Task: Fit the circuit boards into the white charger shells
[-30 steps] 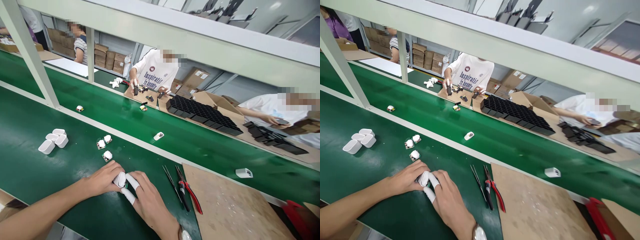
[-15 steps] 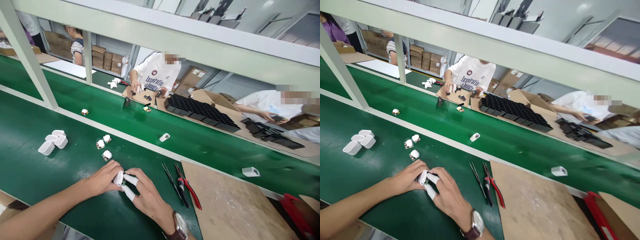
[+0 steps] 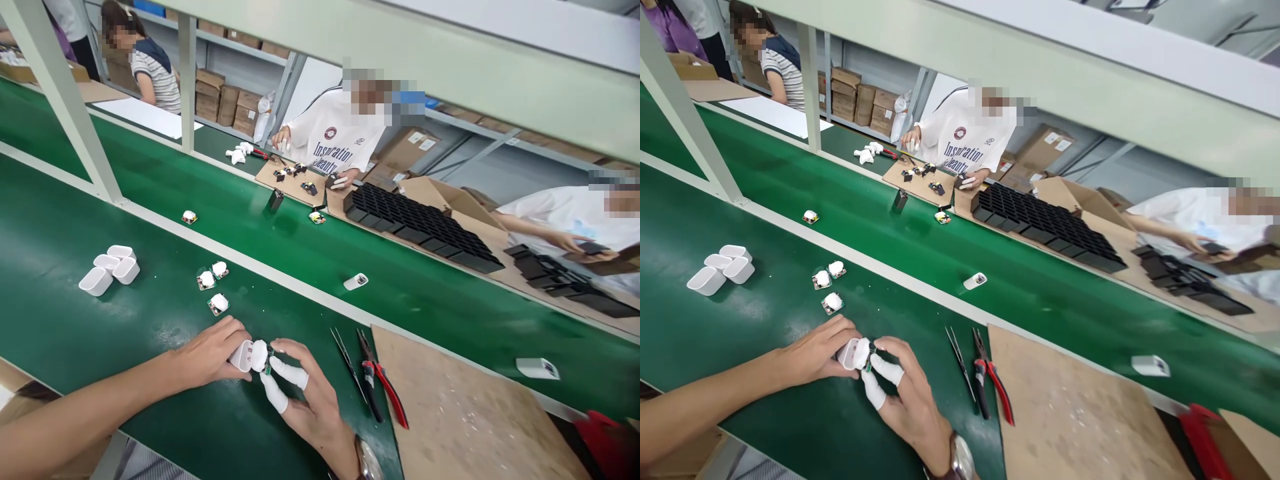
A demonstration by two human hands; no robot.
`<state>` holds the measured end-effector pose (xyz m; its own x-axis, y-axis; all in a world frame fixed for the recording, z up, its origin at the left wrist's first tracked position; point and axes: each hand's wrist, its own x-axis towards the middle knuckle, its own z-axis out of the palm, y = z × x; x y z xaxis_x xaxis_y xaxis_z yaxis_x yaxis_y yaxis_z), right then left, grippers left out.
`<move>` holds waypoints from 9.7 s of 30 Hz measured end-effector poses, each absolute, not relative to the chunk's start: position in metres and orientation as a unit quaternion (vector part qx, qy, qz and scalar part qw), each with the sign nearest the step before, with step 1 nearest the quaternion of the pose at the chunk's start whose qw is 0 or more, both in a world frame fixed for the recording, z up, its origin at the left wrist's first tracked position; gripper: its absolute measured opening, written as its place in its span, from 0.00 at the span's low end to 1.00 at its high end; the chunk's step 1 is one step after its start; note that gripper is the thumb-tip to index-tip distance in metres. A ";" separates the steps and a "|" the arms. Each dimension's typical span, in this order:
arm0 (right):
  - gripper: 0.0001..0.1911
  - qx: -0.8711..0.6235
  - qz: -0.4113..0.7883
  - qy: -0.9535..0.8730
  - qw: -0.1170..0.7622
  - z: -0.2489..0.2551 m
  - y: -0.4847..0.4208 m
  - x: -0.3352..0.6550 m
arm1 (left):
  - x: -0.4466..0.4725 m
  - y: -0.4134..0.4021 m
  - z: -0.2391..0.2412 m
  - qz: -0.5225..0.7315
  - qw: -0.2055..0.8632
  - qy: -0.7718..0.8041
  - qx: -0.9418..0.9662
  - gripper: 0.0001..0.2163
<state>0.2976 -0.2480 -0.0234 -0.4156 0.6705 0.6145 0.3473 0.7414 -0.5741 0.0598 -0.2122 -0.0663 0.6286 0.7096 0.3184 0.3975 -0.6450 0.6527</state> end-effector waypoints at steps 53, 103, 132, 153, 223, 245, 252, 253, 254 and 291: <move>0.10 -0.376 0.104 -0.872 0.296 -0.025 -0.239 0.272 | 0.057 -0.212 -0.056 0.252 0.327 0.357 0.838 0.10; 0.17 -0.468 0.086 -0.804 0.357 -0.054 -0.007 0.306 | -0.175 -0.124 0.015 0.065 0.083 0.768 0.632 0.34; 0.31 -0.430 0.313 -0.786 0.314 -0.047 -0.220 0.322 | 0.053 -0.210 -0.049 0.264 0.179 0.291 0.902 0.22; 0.25 -0.418 0.452 -0.689 0.381 -0.050 -0.143 0.278 | 0.063 -0.210 -0.051 0.228 0.140 0.263 0.927 0.12; 0.31 -0.361 0.090 -0.882 0.290 -0.042 -0.228 0.314 | 0.040 -0.200 -0.049 0.231 0.291 0.383 0.845 0.33; 0.30 -0.374 0.032 -0.885 0.277 -0.017 -0.249 0.299 | 0.055 -0.202 -0.053 0.270 0.306 0.352 0.842 0.24; 0.24 -0.362 0.013 -0.900 0.243 -0.020 -0.249 0.298 | 0.055 -0.201 -0.048 0.263 0.312 0.350 0.843 0.21; 0.24 -0.360 0.013 -0.902 0.238 -0.020 -0.249 0.298 | 0.055 -0.201 -0.047 0.260 0.313 0.351 0.843 0.20; 0.24 -0.360 0.013 -0.903 0.233 -0.021 -0.248 0.297 | 0.055 -0.202 -0.047 0.257 0.314 0.353 0.843 0.20; 0.21 -0.348 0.118 -0.898 0.242 -0.006 -0.229 0.283 | 0.054 -0.201 -0.043 0.181 0.389 0.390 0.815 0.18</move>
